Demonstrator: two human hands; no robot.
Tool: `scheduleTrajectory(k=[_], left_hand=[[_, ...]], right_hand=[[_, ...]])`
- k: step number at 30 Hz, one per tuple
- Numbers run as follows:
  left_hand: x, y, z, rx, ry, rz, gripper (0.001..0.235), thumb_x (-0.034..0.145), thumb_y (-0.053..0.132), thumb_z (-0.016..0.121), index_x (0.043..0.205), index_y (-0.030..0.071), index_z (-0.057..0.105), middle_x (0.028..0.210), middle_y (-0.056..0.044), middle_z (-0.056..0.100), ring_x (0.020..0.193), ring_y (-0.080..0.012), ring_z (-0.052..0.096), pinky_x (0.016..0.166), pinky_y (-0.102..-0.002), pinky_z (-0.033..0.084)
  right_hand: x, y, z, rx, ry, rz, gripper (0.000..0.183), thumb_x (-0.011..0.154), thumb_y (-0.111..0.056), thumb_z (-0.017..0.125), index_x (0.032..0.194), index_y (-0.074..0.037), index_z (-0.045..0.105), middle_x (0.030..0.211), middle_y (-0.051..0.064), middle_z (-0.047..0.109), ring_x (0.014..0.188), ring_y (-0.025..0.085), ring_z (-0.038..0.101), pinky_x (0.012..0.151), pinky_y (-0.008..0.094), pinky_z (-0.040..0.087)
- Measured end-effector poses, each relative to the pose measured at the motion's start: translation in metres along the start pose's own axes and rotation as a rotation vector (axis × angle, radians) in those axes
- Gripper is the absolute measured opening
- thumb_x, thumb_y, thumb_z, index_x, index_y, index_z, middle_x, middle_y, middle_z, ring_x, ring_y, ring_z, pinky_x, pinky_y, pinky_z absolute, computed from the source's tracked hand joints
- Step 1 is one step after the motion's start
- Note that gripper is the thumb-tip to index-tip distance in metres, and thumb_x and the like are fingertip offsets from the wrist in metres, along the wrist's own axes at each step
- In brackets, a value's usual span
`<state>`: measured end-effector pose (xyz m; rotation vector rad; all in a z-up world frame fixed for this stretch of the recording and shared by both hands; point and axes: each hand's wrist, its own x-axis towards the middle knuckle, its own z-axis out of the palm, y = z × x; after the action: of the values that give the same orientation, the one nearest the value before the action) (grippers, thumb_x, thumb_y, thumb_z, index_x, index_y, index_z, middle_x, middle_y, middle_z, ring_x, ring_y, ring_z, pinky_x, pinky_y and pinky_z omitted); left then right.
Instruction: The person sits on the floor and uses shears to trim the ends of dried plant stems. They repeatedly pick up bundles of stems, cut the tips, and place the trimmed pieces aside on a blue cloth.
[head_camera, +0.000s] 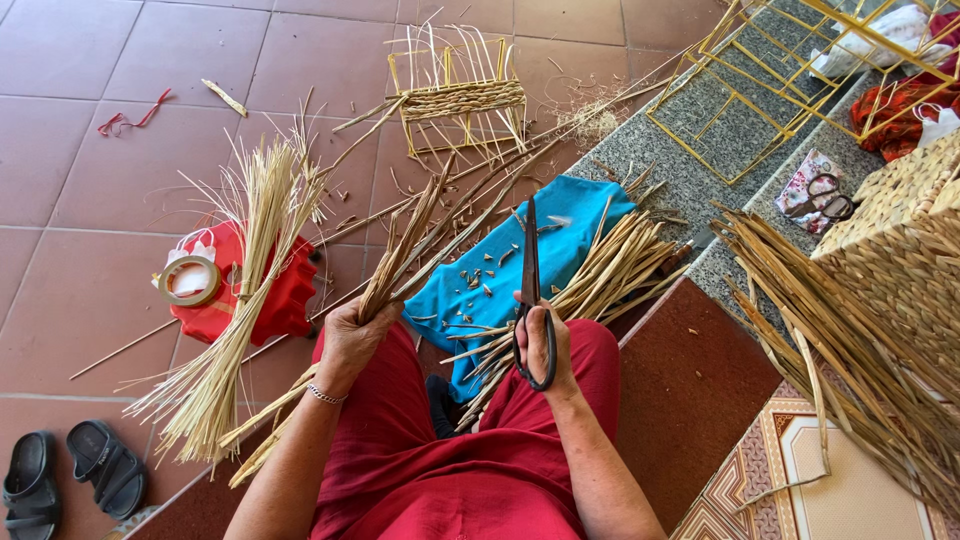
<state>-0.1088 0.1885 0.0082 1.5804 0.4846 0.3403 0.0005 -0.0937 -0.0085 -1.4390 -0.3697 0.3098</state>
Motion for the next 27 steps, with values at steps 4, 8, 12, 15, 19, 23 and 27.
scheduleTrajectory(k=[4,8,12,15,19,23,27], left_hand=[[0.000,-0.005,-0.003,-0.019,-0.027,0.037,0.013,0.092,0.017,0.079,0.091,0.004,0.077,0.064,0.007,0.057,0.056,-0.0008,0.047,0.048,-0.021,0.038],[-0.001,-0.014,-0.006,-0.030,-0.070,0.002,0.013,0.091,0.015,0.079,0.088,0.004,0.075,0.064,0.007,0.055,0.055,-0.0010,0.045,0.047,-0.021,0.036],[0.002,-0.022,-0.004,-0.050,-0.106,-0.019,0.011,0.091,0.014,0.079,0.086,0.005,0.074,0.065,0.009,0.052,0.056,-0.0003,0.043,0.048,-0.021,0.034],[0.003,-0.024,-0.004,-0.071,-0.090,-0.054,0.013,0.091,0.014,0.079,0.086,0.004,0.073,0.065,0.009,0.054,0.056,-0.0005,0.044,0.048,-0.021,0.034],[0.004,-0.022,-0.004,-0.043,-0.080,-0.055,0.009,0.091,0.014,0.078,0.093,0.005,0.076,0.067,0.010,0.054,0.058,-0.0003,0.044,0.049,-0.021,0.035],[0.003,-0.021,-0.001,-0.023,-0.082,-0.022,0.013,0.091,0.014,0.078,0.101,0.005,0.078,0.072,0.010,0.055,0.062,0.0002,0.044,0.052,-0.019,0.037],[0.000,-0.019,0.005,-0.001,-0.085,0.027,0.019,0.092,0.014,0.078,0.107,0.003,0.078,0.080,0.011,0.060,0.070,0.0001,0.047,0.059,-0.019,0.042]], right_hand=[[0.018,0.004,-0.017,0.069,-0.119,0.007,0.085,0.099,-0.072,0.039,0.149,-0.004,0.051,0.084,-0.004,0.056,0.066,0.001,0.050,0.052,0.020,0.042],[0.035,0.001,-0.023,0.013,-0.163,-0.054,0.083,0.105,-0.069,0.044,0.150,0.000,0.052,0.083,-0.004,0.053,0.066,0.002,0.046,0.054,0.020,0.039],[0.037,-0.011,-0.019,-0.110,-0.095,-0.035,0.078,0.101,-0.066,0.044,0.137,0.002,0.060,0.067,-0.004,0.049,0.048,0.002,0.043,0.040,0.019,0.034],[0.028,-0.019,-0.012,-0.181,-0.015,-0.037,0.076,0.103,-0.065,0.042,0.131,0.002,0.065,0.062,-0.003,0.049,0.045,0.002,0.043,0.038,0.019,0.036],[0.011,-0.029,-0.007,-0.051,-0.016,-0.060,0.084,0.101,-0.072,0.037,0.138,0.001,0.058,0.069,-0.002,0.053,0.050,0.003,0.047,0.043,0.020,0.042],[0.000,-0.037,-0.003,0.196,-0.245,-0.037,0.094,0.097,-0.078,0.036,0.149,0.000,0.047,0.083,-0.001,0.058,0.065,0.005,0.053,0.056,0.021,0.045],[0.000,-0.040,0.007,0.148,-0.269,0.021,0.095,0.097,-0.077,0.036,0.150,0.000,0.048,0.084,-0.001,0.057,0.065,0.004,0.050,0.056,0.019,0.042]])
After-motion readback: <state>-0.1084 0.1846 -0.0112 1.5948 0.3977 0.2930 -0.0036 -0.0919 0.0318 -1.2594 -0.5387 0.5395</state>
